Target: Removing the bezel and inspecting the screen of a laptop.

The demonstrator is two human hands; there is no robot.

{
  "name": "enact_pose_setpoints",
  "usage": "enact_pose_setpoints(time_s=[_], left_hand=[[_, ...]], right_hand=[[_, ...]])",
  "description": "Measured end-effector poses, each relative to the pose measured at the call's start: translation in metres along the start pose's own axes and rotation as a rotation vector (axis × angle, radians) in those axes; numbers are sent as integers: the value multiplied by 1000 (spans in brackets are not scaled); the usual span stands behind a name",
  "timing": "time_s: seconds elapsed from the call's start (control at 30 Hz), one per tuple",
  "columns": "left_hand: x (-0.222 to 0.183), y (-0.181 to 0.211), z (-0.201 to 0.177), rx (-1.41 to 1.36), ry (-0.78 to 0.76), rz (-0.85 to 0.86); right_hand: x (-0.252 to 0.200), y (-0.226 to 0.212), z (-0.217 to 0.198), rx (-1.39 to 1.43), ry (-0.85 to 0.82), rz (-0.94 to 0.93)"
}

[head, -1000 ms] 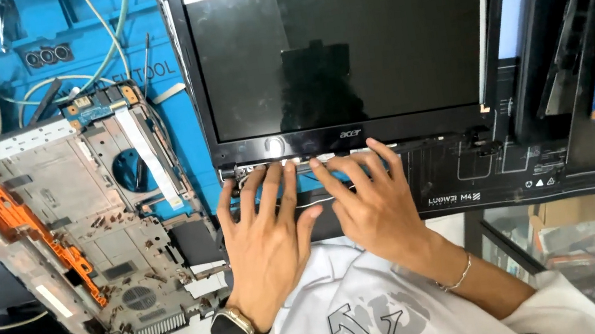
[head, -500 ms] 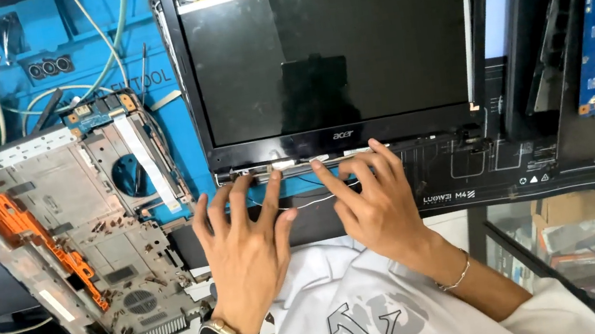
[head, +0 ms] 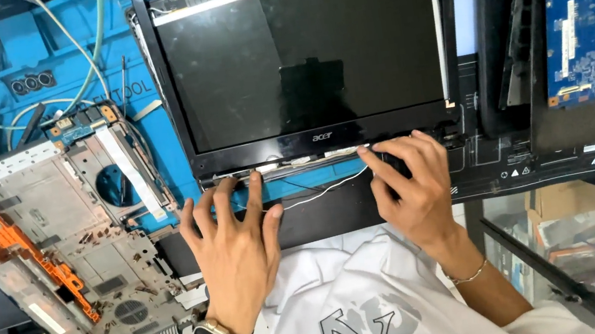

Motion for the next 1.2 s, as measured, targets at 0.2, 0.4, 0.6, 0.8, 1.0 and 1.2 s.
enact_pose_setpoints(time_s=[0.2,0.4,0.6,0.8,1.0,1.2], left_hand=[[-3,26,8,-78,3,106],[0,41,15,-142,-9,174],[-1,45,24,-143,-24,219],[1,49,25,-148,-44,236],[-2,48,31,-163,-66,243],[-4,50,30,-133,-80,230]], right_hand=[[0,-4,4,9,-30,-12],[7,-16,14,43,-66,-91],[7,-15,18,92,-123,-145],[18,-18,10,118,-216,-178],[23,-28,8,95,-295,-167],[21,-29,11,181,-268,-91]])
Point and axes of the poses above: each hand's wrist, its own x-axis towards the middle knuckle, its own z-axis out of the palm, y = z × x, the point moved 8 cm from there along x, towards the middle knuckle, and after that the axes turned 11 degrees about -z, right-handed, at the moved point
